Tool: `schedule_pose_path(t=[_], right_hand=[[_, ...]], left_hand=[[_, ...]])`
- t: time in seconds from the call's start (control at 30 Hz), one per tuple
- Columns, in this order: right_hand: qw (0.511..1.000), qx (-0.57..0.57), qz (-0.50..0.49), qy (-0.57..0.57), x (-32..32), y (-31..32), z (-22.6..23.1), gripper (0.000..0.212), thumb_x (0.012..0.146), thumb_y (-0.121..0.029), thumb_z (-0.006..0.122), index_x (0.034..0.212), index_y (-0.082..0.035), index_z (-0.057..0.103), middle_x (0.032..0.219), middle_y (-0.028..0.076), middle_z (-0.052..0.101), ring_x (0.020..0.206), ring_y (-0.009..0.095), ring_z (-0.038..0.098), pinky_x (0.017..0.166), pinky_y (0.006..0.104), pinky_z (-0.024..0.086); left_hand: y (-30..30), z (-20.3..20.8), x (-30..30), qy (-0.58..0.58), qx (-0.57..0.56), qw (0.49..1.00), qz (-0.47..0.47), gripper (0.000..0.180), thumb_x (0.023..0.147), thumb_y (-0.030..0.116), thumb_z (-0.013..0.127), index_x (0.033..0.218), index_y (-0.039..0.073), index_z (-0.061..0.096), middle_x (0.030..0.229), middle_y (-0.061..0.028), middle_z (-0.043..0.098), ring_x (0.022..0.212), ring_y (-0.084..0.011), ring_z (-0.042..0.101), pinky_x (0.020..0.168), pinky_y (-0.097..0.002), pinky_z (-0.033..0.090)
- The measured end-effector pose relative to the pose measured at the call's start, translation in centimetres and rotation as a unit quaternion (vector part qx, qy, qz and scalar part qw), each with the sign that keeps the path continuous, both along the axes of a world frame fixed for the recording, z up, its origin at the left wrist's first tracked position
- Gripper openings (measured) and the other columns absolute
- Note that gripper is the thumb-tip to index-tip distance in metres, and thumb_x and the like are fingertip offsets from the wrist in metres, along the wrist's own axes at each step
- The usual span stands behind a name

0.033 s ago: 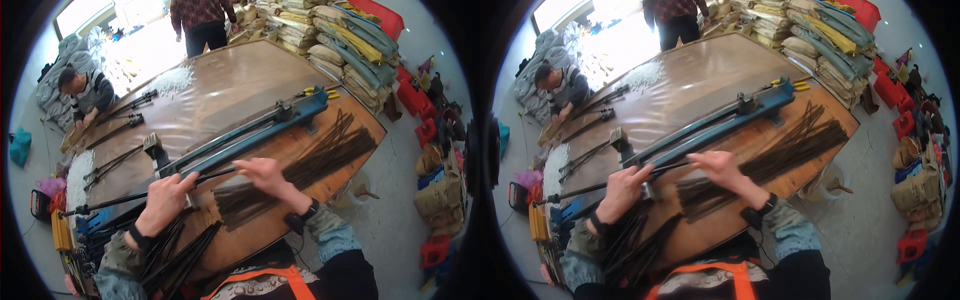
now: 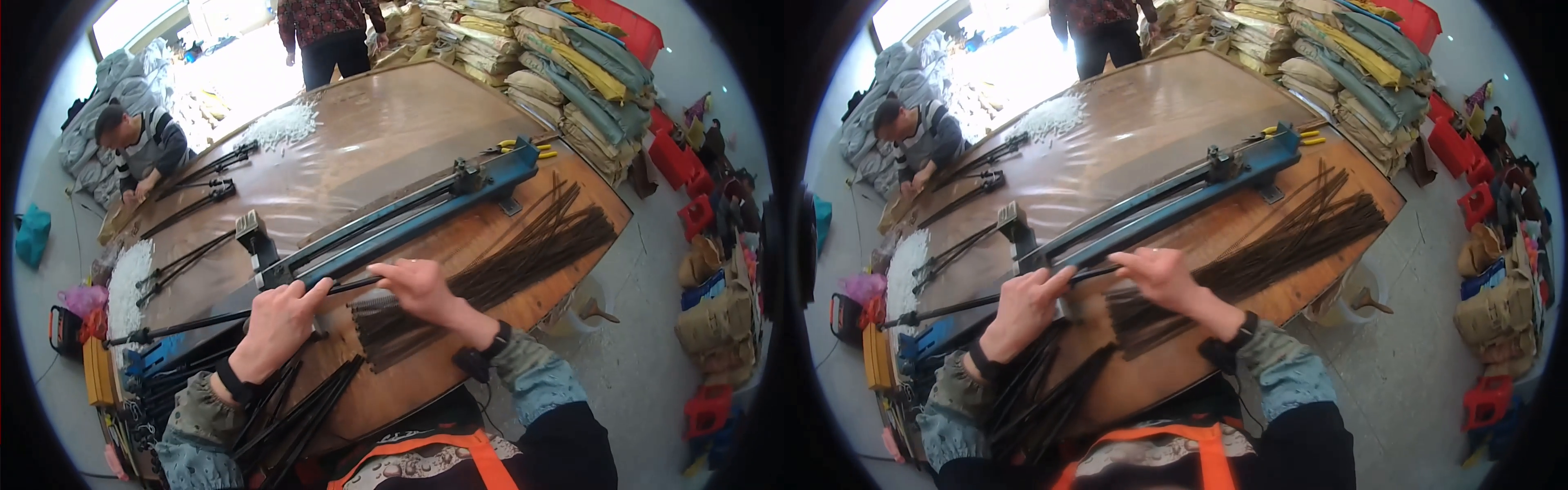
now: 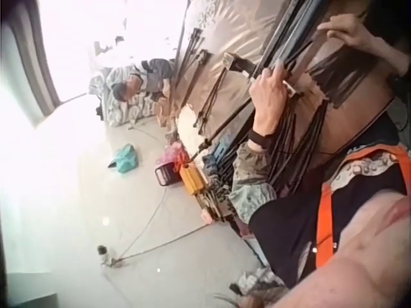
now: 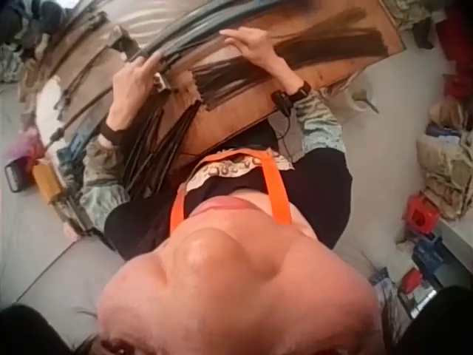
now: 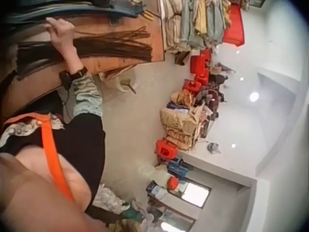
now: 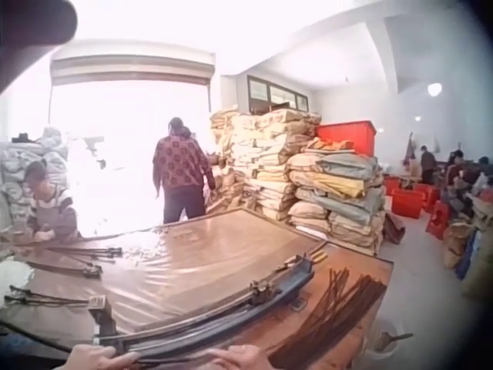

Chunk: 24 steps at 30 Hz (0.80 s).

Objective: Assembling the components of windshield wiper blades using an assembly fixture.

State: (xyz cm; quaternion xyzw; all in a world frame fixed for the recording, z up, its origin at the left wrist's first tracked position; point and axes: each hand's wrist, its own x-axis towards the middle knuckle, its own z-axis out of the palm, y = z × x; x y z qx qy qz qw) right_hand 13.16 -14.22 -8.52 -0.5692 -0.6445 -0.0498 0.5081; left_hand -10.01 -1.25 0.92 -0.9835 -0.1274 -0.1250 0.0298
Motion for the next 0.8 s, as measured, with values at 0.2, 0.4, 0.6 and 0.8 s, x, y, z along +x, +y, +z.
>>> schedule_pose_path(t=[0.2,0.4,0.6,0.8], right_hand=[[0.997,0.025,-0.045,-0.059,3.3,2.8,-2.1,0.027,0.086,-0.006,0.068,0.113,-0.008,0.068,0.077,0.009,0.063,0.070,0.028,0.060,0.064,0.0378,0.049],[0.979,-0.126,0.094,0.130,-3.4,10.7,1.6,0.024,0.102,-0.022,0.057,0.115,-0.004,0.066,0.066,0.001,0.052,0.063,0.008,0.049,0.060,0.0268,0.043],[0.967,-0.075,0.230,0.075,-9.0,19.0,3.3,0.022,0.096,-0.025,0.063,0.106,-0.007,0.072,0.067,0.002,0.062,0.069,0.010,0.056,0.066,0.0281,0.047],[0.972,-0.068,0.227,0.002,-10.7,21.3,2.9,0.015,0.088,-0.023,0.070,0.089,-0.010,0.077,0.075,0.004,0.071,0.078,0.016,0.063,0.074,0.0302,0.050]], left_hand=[[4.7,1.7,-7.4,-0.212,-0.030,0.973,0.089,0.023,0.088,0.000,0.060,0.110,0.008,0.061,0.081,-0.0151,0.058,0.076,-0.0369,0.060,0.066,-0.0443,0.050],[6.6,5.3,-13.8,-0.212,0.006,0.965,0.156,0.022,0.092,0.006,0.063,0.115,0.003,0.063,0.086,-0.0169,0.061,0.075,-0.0361,0.060,0.067,-0.0397,0.048],[6.1,4.0,-19.7,-0.264,-0.005,0.939,0.219,0.026,0.094,0.008,0.063,0.119,0.003,0.064,0.085,-0.0173,0.063,0.069,-0.0287,0.060,0.064,-0.0350,0.048],[5.6,2.1,-24.3,-0.217,-0.049,0.927,0.302,0.025,0.094,0.008,0.063,0.119,0.002,0.064,0.085,-0.0174,0.064,0.068,-0.0269,0.060,0.063,-0.0336,0.048]])
